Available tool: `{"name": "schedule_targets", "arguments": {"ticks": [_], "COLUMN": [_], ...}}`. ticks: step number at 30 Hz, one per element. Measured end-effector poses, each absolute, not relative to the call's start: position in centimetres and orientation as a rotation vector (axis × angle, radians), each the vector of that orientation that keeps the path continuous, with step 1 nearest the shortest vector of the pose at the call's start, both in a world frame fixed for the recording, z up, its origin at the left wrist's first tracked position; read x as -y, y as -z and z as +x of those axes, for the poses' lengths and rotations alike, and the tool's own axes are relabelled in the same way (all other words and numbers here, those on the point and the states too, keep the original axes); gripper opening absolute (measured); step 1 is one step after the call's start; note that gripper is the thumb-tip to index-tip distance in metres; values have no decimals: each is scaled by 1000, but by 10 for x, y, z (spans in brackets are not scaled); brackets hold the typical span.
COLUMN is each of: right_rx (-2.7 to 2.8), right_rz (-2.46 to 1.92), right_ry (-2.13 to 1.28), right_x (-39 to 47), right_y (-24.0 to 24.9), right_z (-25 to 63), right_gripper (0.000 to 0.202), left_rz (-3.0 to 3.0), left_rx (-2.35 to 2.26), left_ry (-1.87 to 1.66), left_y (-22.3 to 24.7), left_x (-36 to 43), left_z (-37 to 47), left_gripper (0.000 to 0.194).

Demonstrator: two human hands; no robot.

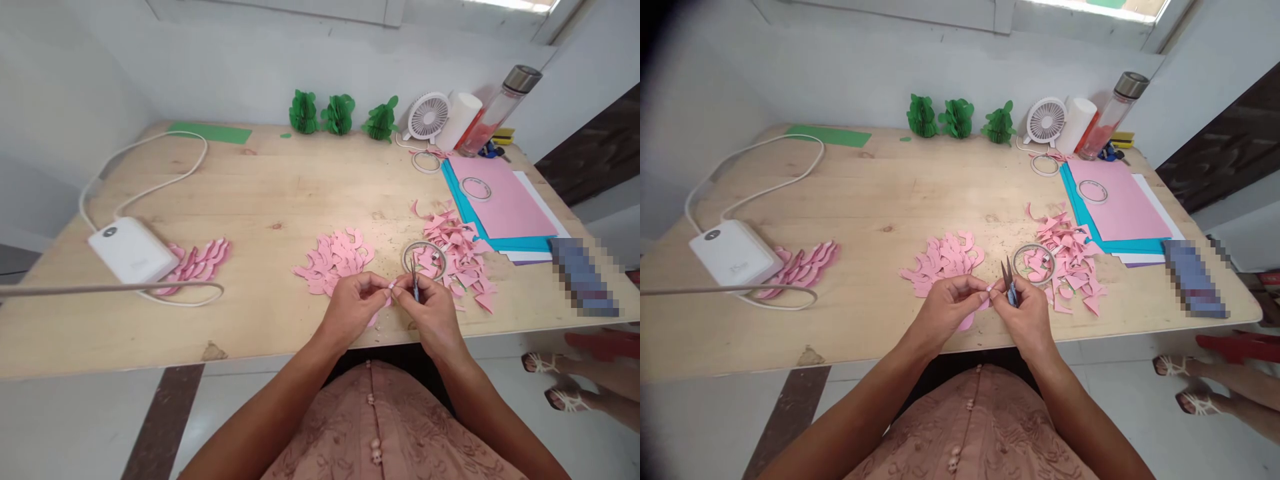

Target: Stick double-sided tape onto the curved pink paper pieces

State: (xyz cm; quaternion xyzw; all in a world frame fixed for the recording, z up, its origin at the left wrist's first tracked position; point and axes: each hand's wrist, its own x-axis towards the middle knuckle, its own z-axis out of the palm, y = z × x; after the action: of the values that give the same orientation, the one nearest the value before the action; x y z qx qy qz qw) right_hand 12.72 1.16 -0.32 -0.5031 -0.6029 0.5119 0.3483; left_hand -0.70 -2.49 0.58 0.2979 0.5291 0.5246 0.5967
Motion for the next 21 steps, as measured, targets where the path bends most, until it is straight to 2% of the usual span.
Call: {"name": "schedule_targets", "arguments": {"ticks": [21], "right_rx": [1646], "right_rz": [-1364], "right_ry": [-1243], "right_x": [-10], "right_y": [-1], "right_z": [127], "right_gripper": [9], "left_rz": [1009], "left_rx": [-1487], "left_ry": [-1271], "left_y": [3], "left_x": [33], "left_z": [-2], "left_gripper": [14]}}
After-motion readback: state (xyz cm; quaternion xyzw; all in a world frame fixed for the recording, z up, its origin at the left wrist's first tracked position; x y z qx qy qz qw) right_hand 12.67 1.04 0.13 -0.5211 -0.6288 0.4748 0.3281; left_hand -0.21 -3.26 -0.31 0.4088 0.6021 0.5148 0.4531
